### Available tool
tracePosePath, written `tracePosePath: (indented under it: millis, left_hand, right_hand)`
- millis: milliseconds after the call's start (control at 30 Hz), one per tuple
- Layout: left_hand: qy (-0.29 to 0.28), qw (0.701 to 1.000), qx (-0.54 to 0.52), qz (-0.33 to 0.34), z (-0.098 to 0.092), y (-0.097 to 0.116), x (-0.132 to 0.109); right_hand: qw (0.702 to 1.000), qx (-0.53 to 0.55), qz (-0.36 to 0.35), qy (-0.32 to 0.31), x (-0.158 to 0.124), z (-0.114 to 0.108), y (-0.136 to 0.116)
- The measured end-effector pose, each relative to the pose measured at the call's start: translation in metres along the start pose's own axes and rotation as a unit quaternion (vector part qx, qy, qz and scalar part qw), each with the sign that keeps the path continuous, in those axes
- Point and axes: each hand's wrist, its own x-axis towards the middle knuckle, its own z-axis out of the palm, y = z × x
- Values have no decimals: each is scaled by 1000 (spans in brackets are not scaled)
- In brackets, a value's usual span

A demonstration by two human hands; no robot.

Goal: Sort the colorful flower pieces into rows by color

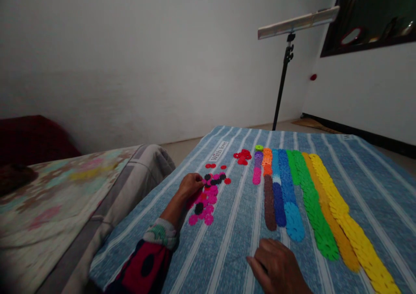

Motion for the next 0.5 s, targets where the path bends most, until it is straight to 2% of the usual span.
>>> tracePosePath:
  millis: [333,500]
  left_hand:
    - [72,982,-173,-16,12,-13,8]
    - [58,970,-234,-8,21,-5,8]
  right_hand:
    - [1000,-4,-6,9,5,-5,-2]
    - [1000,2,-4,0,3,-5,-1]
